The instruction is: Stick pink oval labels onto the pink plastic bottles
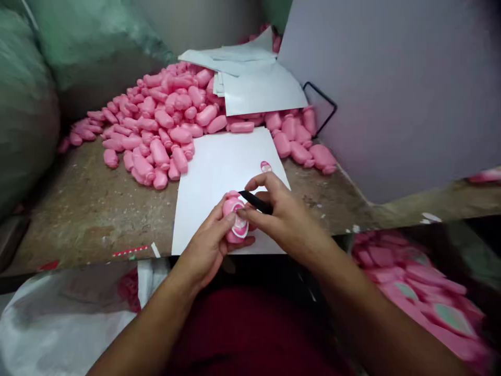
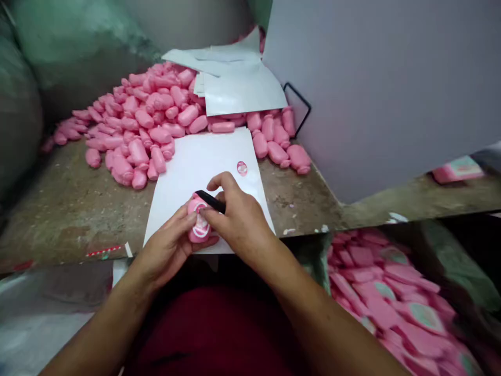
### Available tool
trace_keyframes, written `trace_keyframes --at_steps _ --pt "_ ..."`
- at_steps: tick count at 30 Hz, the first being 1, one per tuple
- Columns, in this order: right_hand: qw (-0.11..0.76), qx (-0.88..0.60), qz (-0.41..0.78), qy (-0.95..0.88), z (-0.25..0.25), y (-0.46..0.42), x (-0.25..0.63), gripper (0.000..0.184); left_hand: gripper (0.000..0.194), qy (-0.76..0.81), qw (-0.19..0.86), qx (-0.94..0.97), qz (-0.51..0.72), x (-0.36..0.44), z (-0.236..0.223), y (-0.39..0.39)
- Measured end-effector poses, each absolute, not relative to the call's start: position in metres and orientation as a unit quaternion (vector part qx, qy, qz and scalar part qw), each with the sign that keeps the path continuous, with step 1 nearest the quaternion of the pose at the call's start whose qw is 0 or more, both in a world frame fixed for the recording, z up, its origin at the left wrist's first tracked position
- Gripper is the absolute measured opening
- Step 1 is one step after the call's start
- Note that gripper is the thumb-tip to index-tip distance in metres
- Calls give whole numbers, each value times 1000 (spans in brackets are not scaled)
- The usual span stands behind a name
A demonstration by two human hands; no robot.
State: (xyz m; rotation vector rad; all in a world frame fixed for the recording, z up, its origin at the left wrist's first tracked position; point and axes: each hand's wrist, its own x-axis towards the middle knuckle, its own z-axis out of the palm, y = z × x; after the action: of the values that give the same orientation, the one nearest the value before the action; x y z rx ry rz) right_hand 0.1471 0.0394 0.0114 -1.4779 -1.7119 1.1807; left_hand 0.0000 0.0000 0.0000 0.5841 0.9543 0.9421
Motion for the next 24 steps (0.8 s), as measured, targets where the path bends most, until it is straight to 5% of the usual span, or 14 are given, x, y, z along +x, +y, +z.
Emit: trace_keyframes --at_steps 8,17,24 --pt "272 -542 422 -675 17 41 150 24 53 435 741 283 426 1 -2 2" --pt "246 -568 251 -744 14 42 157 28 63 448 736 252 441 0 -1 0" --pt "381 -484 455 -643 -1 38 164 18 69 431 762 220 432 -1 7 1"
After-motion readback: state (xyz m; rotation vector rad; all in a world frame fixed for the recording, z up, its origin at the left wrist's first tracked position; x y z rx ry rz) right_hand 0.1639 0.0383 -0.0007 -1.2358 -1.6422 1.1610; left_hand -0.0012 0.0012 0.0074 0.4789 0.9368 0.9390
